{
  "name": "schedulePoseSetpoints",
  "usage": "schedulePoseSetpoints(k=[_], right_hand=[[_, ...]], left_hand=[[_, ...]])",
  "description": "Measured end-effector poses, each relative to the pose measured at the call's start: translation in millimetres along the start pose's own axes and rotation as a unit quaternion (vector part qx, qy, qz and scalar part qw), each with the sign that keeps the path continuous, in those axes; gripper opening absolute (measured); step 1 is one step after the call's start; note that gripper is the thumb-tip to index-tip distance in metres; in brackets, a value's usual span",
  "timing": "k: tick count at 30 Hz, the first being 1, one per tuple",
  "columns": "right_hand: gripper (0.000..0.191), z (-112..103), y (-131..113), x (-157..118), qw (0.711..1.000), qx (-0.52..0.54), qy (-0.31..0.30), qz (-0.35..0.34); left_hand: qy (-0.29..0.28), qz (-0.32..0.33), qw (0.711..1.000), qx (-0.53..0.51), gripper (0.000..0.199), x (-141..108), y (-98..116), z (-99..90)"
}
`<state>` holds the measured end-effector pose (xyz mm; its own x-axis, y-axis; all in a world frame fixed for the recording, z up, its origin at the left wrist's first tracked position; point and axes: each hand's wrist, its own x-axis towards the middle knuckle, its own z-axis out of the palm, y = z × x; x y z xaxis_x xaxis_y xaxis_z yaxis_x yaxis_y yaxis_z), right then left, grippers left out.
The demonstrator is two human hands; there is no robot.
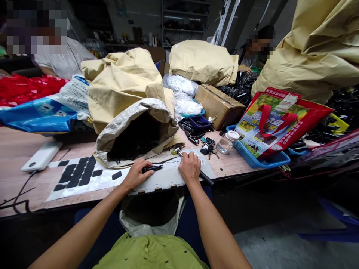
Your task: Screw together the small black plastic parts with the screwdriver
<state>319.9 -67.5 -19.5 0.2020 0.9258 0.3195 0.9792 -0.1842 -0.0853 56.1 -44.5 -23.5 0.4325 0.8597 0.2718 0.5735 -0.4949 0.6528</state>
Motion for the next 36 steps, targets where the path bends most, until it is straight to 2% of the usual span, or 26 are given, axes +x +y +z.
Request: schedulePoseSetpoints(k=[7,10,12,15,17,19,22,26,30,36], right_hand=[[0.025,0,3,3,1.0,0.016,-0.003,0.002],[0.028,-6,4,2,0.999,0.052,-0.006,0.006],[0.031,-14,0,-3,0.995,0.102,0.018,0.011],[0.035,-30,-16,-21,0.97,0.239,0.051,-0.002],[0.037,-42,-30,-35,0.941,0.336,0.03,-0.035],[0.038,-50,-44,-48,0.921,0.384,-0.004,-0.065],[0.042,-57,-61,-62,0.918,0.385,-0.026,-0.091],[0.044,-53,-71,-71,0.937,0.326,-0.024,-0.123],[0.045,-50,-69,-73,0.955,0.262,-0.05,-0.129],[0.044,-50,-63,-73,0.957,0.269,-0.034,-0.099]], left_hand=[[-0.003,-0.016,1.0,-0.02,0.018,2,-3,-0.4],[-0.007,-0.027,0.999,-0.022,0.017,2,-4,0.0],[-0.004,-0.034,0.999,-0.023,0.018,3,-4,0.6],[0.002,-0.04,0.999,-0.027,0.018,3,-4,1.3],[0.004,-0.039,0.999,-0.035,0.018,2,-4,1.6],[0.006,-0.037,0.998,-0.042,0.017,2,-5,1.9],[0.009,-0.033,0.998,-0.046,0.017,1,-7,2.4],[0.006,-0.023,0.999,-0.037,0.013,1,-8,2.0],[0.006,-0.017,0.999,-0.039,0.009,1,-8,2.0],[0.017,-0.021,0.999,-0.042,0.015,1,-10,4.8]])
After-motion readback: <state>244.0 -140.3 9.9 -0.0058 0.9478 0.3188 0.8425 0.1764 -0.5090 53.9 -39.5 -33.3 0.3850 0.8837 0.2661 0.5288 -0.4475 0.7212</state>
